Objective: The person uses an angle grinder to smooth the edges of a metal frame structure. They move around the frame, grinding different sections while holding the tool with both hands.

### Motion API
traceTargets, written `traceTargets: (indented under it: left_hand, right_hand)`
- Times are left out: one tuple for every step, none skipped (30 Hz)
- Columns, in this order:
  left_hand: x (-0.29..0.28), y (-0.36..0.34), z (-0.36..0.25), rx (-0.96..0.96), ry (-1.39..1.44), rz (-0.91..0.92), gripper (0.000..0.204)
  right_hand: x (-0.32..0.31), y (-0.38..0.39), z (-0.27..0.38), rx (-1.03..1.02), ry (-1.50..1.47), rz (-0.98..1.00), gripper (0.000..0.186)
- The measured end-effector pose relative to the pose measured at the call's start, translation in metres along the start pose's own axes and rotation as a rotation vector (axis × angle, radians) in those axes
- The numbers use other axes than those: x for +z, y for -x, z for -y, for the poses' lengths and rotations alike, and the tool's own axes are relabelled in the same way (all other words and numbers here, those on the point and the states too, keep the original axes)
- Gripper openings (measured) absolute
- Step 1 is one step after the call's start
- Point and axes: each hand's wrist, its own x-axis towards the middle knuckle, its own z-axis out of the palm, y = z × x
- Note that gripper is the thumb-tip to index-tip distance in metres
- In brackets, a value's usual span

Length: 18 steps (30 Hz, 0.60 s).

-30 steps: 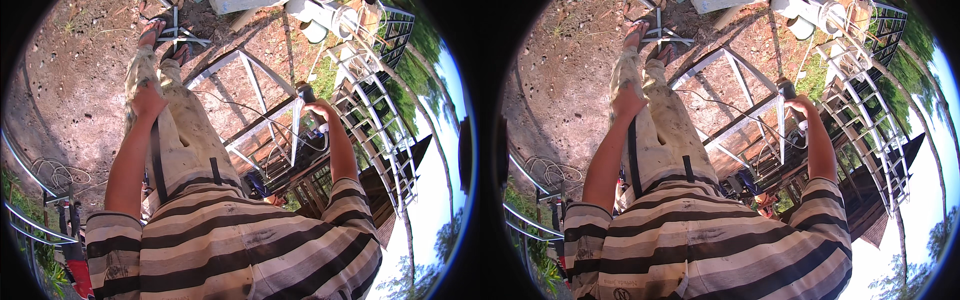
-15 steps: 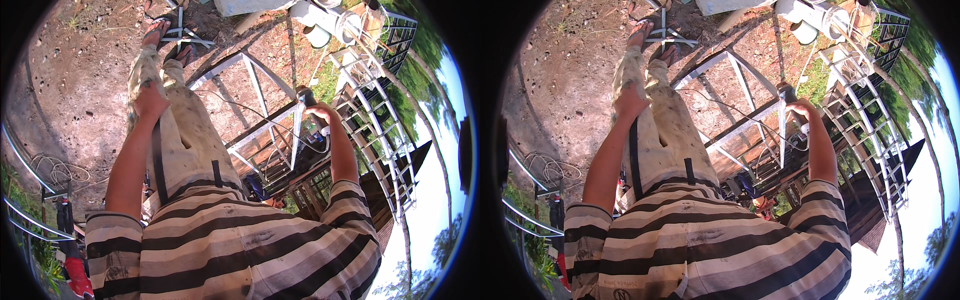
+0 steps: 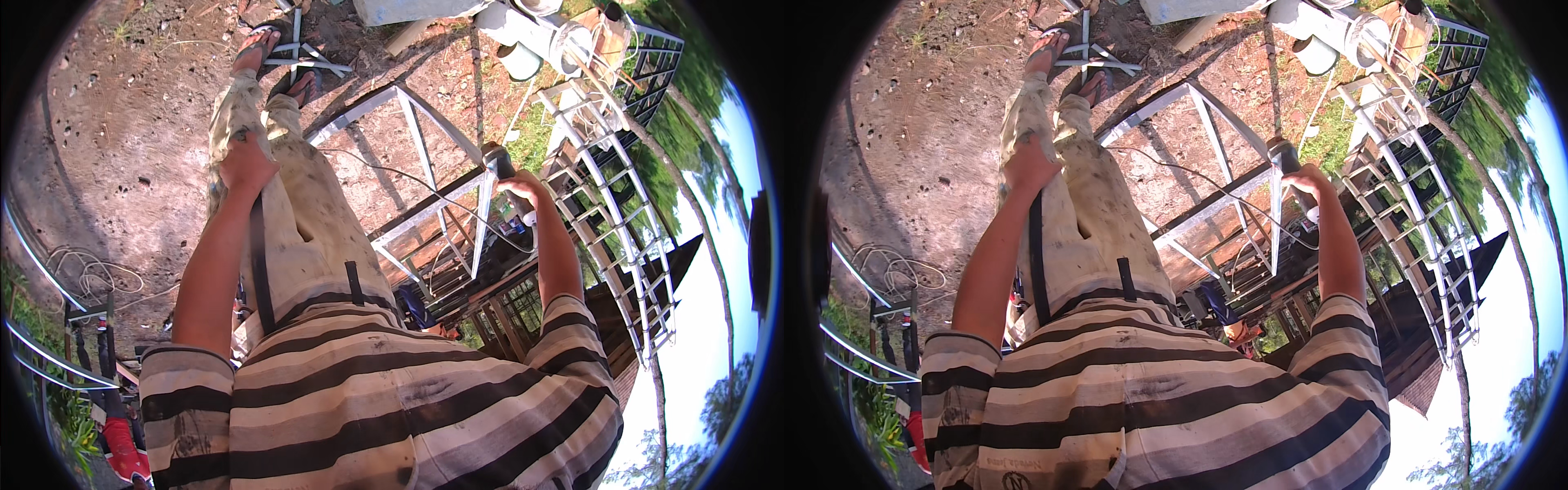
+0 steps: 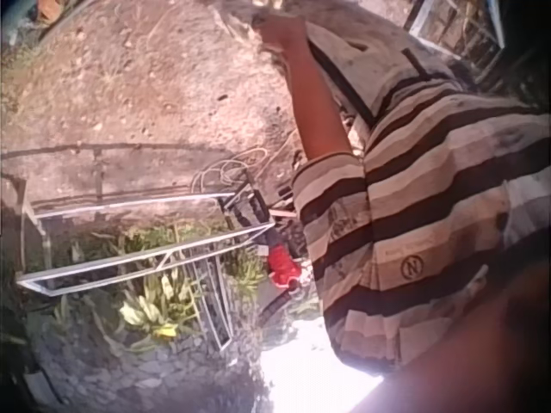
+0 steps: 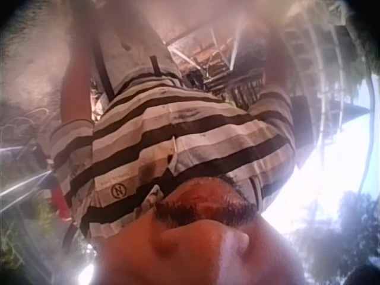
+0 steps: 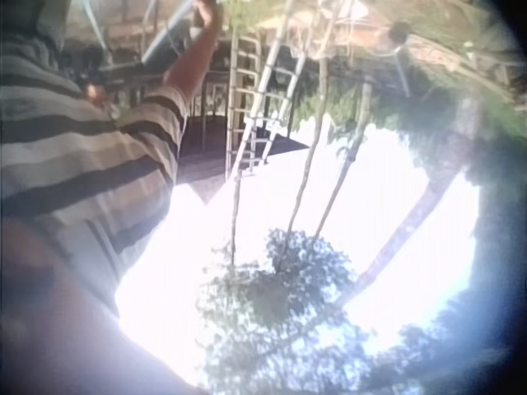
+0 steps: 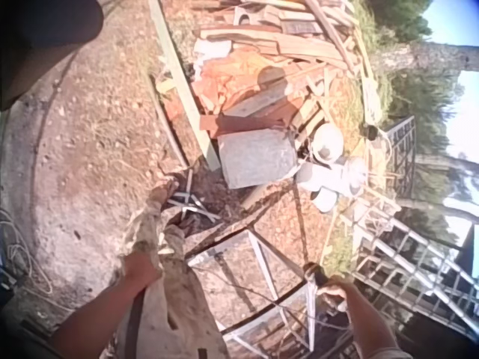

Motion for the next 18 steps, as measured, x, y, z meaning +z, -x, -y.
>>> traceTargets:
  left_hand:
    - [0.003, -0.001, 0.0, 0.002, 0.005, -0.003, 0.087]
    - [0.004, -0.001, 0.0, 0.009, 0.002, -0.005, 0.087]
    - [0.003, 0.0, 0.0, 0.01, -0.001, -0.012, 0.086]
    - [0.002, 0.0, 0.001, 0.01, -0.004, -0.019, 0.086]
    - [0.004, 0.0, 0.001, 0.004, -0.003, -0.022, 0.087]
    - [0.006, -0.001, 0.001, -0.002, -0.003, -0.025, 0.087]
    - [0.008, -0.001, 0.001, -0.009, -0.002, -0.029, 0.087]
    - [0.005, -0.001, 0.001, -0.005, -0.004, -0.023, 0.087]
    - [0.003, 0.001, 0.0, -0.002, -0.006, -0.017, 0.087]
    - [0.0, 0.001, 0.0, 0.001, -0.007, -0.011, 0.086]
    - [0.002, 0.001, -0.001, 0.003, 0.0, -0.015, 0.087]
    - [0.003, -0.001, 0.0, 0.005, 0.006, -0.019, 0.087]
    - [0.005, 0.0, 0.0, 0.007, 0.012, -0.023, 0.087]
    - [0.003, 0.0, 0.002, 0.01, 0.008, -0.022, 0.088]
    - [0.003, 0.001, 0.001, 0.015, 0.005, -0.021, 0.088]
    - [0.001, 0.001, 0.001, 0.019, 0.003, -0.019, 0.088]
    - [0.002, 0.0, 0.001, 0.011, 0.003, -0.014, 0.088]
    - [0.002, -0.001, 0.0, -0.001, 0.006, -0.009, 0.088]
  right_hand:
    - [0.002, -0.01, -0.011, -0.02, 0.029, -0.025, 0.036]
    - [0.003, -0.018, -0.014, -0.046, 0.056, -0.051, 0.038]
    - [-0.006, 0.024, 0.02, 0.056, -0.09, 0.08, 0.039]
    - [-0.005, 0.004, 0.007, 0.025, 0.002, 0.047, 0.043]
    - [-0.004, 0.005, 0.01, -0.009, 0.056, -0.005, 0.042]
    - [-0.002, 0.007, 0.013, -0.043, 0.11, -0.057, 0.041]
    - [-0.005, 0.011, 0.01, -0.028, 0.083, -0.016, 0.042]
    - [-0.008, 0.012, 0.011, -0.021, 0.05, 0.022, 0.043]
    - [-0.009, 0.012, 0.011, -0.014, 0.017, 0.06, 0.045]
    - [-0.005, 0.009, 0.01, 0.006, 0.083, 0.025, 0.041]
    - [0.0, 0.004, 0.009, -0.048, 0.178, -0.058, 0.044]
    - [0.002, -0.002, 0.009, -0.102, 0.272, -0.14, 0.046]
    - [-0.001, -0.003, 0.005, -0.08, 0.255, -0.119, 0.049]
    - [-0.002, 0.0, 0.009, -0.082, 0.235, -0.081, 0.052]
    - [-0.004, 0.009, 0.012, -0.082, 0.217, -0.044, 0.054]
    - [-0.005, 0.012, 0.016, -0.082, 0.198, -0.007, 0.057]
    - [0.0, 0.005, 0.013, -0.084, 0.337, -0.082, 0.055]
    - [0.004, 0.0, 0.011, -0.109, 0.269, -0.106, 0.054]
